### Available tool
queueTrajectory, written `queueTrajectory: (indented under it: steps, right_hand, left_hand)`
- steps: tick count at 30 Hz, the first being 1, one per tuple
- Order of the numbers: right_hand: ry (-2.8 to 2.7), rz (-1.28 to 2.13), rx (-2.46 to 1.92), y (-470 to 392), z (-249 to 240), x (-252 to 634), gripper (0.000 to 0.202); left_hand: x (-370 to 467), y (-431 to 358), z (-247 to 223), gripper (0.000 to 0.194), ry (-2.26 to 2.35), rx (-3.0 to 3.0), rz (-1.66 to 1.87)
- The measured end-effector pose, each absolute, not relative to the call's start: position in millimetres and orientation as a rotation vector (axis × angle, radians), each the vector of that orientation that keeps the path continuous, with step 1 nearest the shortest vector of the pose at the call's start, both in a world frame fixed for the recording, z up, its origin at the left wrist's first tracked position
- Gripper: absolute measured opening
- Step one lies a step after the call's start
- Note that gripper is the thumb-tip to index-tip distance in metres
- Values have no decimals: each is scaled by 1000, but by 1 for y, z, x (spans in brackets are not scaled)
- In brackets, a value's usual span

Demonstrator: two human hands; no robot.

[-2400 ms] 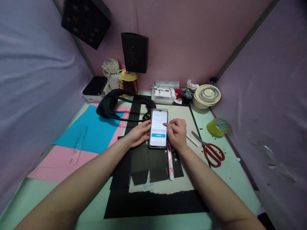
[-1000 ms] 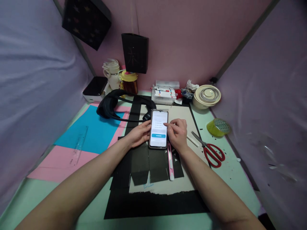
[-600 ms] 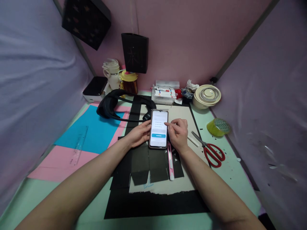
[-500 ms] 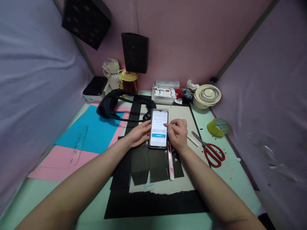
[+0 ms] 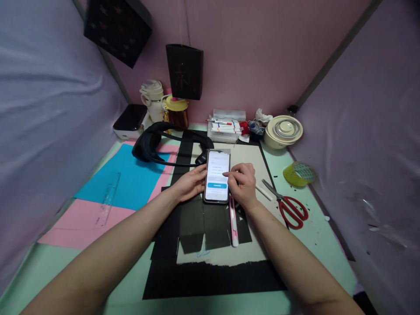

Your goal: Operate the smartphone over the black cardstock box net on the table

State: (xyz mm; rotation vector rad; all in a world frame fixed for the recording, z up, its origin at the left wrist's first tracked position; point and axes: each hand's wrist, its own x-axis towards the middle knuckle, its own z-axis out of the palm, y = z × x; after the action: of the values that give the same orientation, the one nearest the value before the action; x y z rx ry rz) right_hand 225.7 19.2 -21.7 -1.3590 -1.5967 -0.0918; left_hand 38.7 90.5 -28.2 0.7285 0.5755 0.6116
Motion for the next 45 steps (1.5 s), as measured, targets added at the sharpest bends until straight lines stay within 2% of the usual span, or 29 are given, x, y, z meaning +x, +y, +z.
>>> queueTrajectory:
  steps: [45]
  right_hand:
    - [-1531, -134, -1401, 20, -22, 226, 26]
  left_hand:
    - [39, 91, -28, 41, 582, 761, 605]
